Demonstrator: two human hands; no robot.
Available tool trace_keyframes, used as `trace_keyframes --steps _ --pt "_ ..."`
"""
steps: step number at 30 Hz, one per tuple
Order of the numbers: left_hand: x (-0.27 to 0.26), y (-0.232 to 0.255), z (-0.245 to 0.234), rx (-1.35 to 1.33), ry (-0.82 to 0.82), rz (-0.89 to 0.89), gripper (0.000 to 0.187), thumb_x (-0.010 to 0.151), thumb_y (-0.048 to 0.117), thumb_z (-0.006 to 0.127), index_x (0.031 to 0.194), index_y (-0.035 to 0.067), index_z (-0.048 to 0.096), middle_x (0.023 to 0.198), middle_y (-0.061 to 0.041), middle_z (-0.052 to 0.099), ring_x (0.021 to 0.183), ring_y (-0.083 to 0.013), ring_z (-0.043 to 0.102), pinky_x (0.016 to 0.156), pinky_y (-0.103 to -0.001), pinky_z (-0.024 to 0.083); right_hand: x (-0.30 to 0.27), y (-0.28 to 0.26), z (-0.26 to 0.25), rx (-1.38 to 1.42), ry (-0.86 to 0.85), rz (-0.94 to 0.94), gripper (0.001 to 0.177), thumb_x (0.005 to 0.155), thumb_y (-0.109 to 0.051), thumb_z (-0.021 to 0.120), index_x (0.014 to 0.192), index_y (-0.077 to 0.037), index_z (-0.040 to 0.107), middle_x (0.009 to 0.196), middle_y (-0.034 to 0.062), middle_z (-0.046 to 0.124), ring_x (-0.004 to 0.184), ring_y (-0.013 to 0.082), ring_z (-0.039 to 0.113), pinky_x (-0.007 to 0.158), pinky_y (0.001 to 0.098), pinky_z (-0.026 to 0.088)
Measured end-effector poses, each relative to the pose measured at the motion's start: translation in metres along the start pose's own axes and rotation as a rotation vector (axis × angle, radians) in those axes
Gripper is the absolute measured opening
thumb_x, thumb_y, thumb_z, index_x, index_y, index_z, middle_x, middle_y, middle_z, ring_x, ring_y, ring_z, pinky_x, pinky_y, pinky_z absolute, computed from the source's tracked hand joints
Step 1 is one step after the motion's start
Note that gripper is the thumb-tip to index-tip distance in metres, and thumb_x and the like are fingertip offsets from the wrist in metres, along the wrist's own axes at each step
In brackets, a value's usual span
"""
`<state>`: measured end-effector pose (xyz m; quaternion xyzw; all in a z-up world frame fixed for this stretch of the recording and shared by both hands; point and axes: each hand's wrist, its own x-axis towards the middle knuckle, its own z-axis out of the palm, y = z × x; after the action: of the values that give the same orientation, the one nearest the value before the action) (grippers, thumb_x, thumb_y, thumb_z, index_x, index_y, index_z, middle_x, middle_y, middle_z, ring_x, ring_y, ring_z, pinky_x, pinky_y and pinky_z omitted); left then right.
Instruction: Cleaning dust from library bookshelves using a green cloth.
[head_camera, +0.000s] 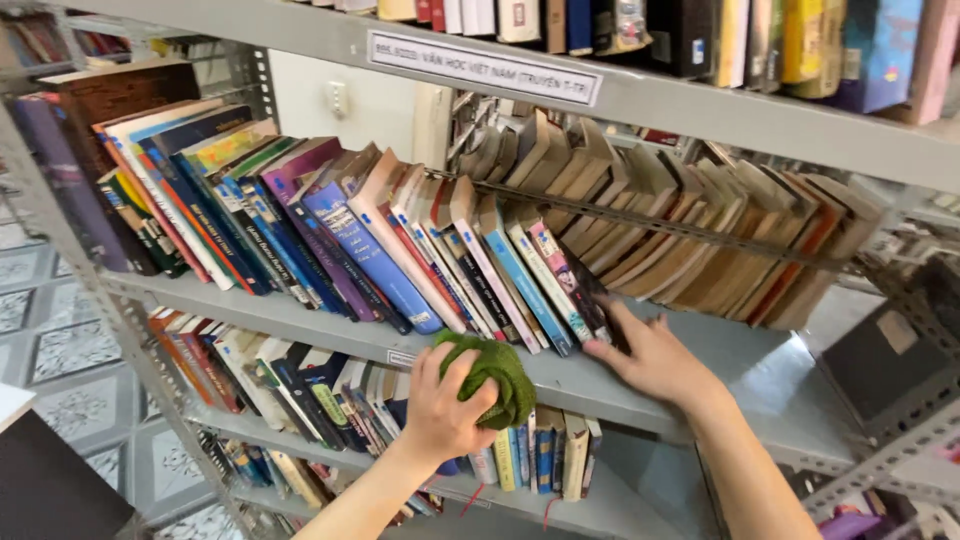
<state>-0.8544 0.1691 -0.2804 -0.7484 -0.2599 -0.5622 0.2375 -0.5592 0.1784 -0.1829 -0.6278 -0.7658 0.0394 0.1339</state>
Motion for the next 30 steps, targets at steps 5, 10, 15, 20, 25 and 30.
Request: trace_keyframes --steps 5,10,15,20,25,30 --pt "0.000 0.030 0.033 -0.014 0.016 0.038 0.036 0.078 0.041 0.071 0.102 0.022 0.053 0.122 -0.009 0.052 0.115 -0.0349 0.047 0.097 -0.058 0.041 -0.006 0.015 0.008 -0.017 0.111 -0.128 0.067 0.091 -0.049 0.064 0.144 -0.012 0.050 0.131 0.0164 0.065 0.115 0.0382 0.062 0.117 0.0721 0.021" --pt "0.008 0.052 0.046 0.055 -0.004 0.045 0.037 0.080 0.043 0.072 0.101 0.025 0.047 0.119 -0.006 0.049 0.115 -0.0296 0.043 0.099 -0.056 0.040 0.003 0.028 0.014 0.064 0.168 -0.204 0.066 0.090 -0.045 0.067 0.146 -0.015 0.050 0.127 0.0148 0.069 0.111 0.0380 0.066 0.114 0.0632 0.030" --pt "0.036 0.095 0.036 -0.085 -0.086 0.073 0.039 0.073 0.040 0.078 0.102 0.019 0.062 0.121 -0.013 0.056 0.114 -0.0395 0.051 0.098 -0.058 0.040 0.022 0.030 -0.002 -0.043 0.016 -0.034 0.098 0.068 -0.066 0.080 0.150 -0.024 0.048 0.136 0.0031 0.069 0.125 0.0293 0.065 0.115 0.0572 0.031" --pt "0.038 0.060 0.031 0.033 -0.008 0.150 0.040 0.080 0.043 0.077 0.102 0.021 0.052 0.119 -0.009 0.055 0.110 -0.0317 0.052 0.085 -0.046 0.048 0.004 0.019 -0.013 -0.076 -0.070 0.045 0.086 0.079 -0.071 0.061 0.151 -0.026 0.047 0.147 0.0089 0.058 0.139 0.0319 0.053 0.116 0.0585 0.033" --pt "0.011 -0.010 0.004 0.203 0.086 0.188 0.038 0.087 0.050 0.071 0.096 0.023 0.046 0.114 -0.004 0.058 0.110 -0.0249 0.058 0.086 -0.039 0.057 -0.055 0.000 -0.013 -0.150 0.153 0.040 0.080 0.084 -0.072 0.052 0.146 -0.022 0.051 0.151 0.0016 0.054 0.139 0.0298 0.049 0.117 0.0741 0.026" --pt "-0.005 -0.053 -0.052 0.120 -0.128 0.200 0.042 0.064 0.033 0.083 0.083 0.016 0.050 0.125 -0.012 0.058 0.119 -0.0405 0.059 0.101 -0.061 0.050 -0.105 -0.020 0.013 -0.101 0.606 -0.084 0.059 0.078 -0.042 0.075 0.131 -0.017 0.066 0.143 0.0050 0.061 0.124 0.0281 0.062 0.115 0.0737 0.037"
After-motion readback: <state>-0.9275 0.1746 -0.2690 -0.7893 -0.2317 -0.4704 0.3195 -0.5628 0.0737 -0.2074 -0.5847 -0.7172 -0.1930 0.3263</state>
